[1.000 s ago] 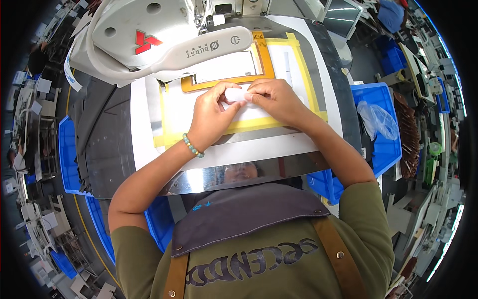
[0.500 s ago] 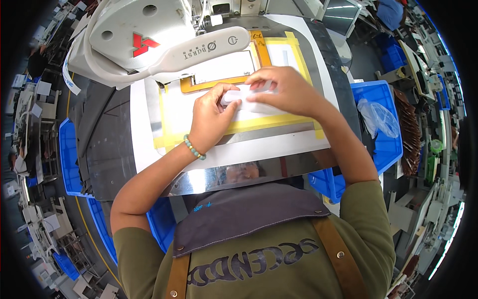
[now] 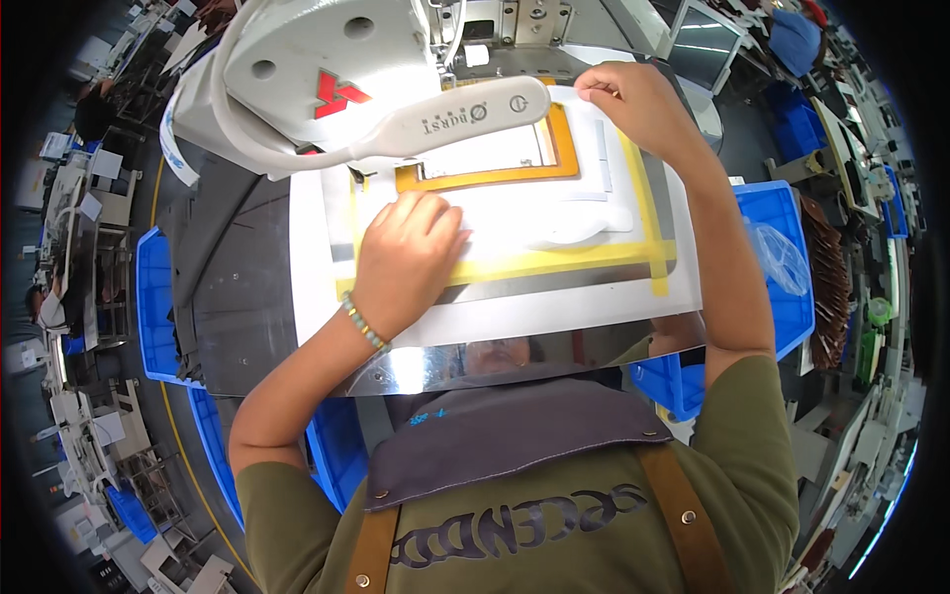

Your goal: The person repeatedly picks up black fabric pieces from a blue bin and places them into a yellow sewing jig on a white industrial sewing machine. They align the fabric under the presser foot, operate the machine to sew a label onto the fabric, and then remove the finished piece. This cycle is repeated multiple times throughout the video.

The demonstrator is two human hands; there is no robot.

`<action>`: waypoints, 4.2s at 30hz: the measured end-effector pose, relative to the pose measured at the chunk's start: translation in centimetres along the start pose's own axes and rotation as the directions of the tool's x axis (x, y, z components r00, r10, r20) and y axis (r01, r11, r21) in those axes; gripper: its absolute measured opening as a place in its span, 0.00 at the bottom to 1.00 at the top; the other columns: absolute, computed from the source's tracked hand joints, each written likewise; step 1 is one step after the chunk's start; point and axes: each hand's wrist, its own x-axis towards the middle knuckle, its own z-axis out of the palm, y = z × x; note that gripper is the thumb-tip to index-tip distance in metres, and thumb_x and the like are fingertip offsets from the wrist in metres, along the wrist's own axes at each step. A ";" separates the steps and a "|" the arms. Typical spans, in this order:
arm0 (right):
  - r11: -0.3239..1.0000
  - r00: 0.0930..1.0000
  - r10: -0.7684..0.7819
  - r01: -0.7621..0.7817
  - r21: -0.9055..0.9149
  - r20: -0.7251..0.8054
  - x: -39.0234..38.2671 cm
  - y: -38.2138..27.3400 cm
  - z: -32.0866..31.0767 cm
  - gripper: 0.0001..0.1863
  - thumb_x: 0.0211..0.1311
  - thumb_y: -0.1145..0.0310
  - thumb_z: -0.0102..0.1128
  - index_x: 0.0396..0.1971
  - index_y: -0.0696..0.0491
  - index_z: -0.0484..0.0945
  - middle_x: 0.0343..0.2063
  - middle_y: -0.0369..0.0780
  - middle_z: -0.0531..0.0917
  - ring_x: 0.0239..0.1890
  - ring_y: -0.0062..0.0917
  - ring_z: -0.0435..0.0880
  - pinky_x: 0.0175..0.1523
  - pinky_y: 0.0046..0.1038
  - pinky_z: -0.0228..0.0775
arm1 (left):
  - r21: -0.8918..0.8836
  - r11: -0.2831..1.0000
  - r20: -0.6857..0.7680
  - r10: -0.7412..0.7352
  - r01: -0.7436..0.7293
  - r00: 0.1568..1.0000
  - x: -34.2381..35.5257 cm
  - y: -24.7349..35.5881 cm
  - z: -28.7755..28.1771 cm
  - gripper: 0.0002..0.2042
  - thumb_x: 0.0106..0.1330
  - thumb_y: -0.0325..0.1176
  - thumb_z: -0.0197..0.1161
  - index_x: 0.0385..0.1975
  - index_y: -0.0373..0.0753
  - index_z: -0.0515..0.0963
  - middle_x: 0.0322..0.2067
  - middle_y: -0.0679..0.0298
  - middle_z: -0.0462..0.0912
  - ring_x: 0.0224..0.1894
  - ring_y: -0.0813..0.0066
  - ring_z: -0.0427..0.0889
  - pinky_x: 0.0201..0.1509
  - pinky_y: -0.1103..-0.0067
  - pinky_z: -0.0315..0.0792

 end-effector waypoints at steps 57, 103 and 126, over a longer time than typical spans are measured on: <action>1.000 0.985 -0.025 0.023 0.011 0.173 -2.0 -4.1 4.3 0.09 0.64 0.75 0.52 0.35 0.62 0.82 0.47 0.52 0.82 0.47 0.48 0.82 0.56 0.40 0.73 | 0.172 0.966 0.050 -0.202 0.191 0.978 -4.7 -8.0 -1.2 0.23 0.71 0.45 0.61 0.58 0.34 0.77 0.61 0.52 0.76 0.69 0.52 0.67 0.72 0.60 0.60; 0.899 0.841 -0.432 0.374 0.227 0.326 -4.2 -11.1 4.5 0.10 0.60 0.80 0.61 0.42 0.57 0.82 0.41 0.45 0.85 0.44 0.39 0.85 0.50 0.35 0.77 | 0.076 0.900 -0.043 -0.426 0.429 0.904 -9.9 -13.8 -12.3 0.18 0.59 0.31 0.73 0.49 0.37 0.82 0.44 0.57 0.84 0.49 0.59 0.83 0.52 0.72 0.77; 0.604 0.624 -0.782 0.754 -0.258 -0.005 1.7 -17.7 17.1 0.06 0.45 0.70 0.67 0.23 0.50 0.77 0.23 0.33 0.76 0.30 0.24 0.81 0.32 0.25 0.76 | 0.206 0.783 -0.312 -0.516 0.587 0.798 -20.4 -4.3 -9.3 0.06 0.55 0.23 0.70 0.32 0.34 0.82 0.33 0.60 0.82 0.36 0.59 0.82 0.40 0.69 0.77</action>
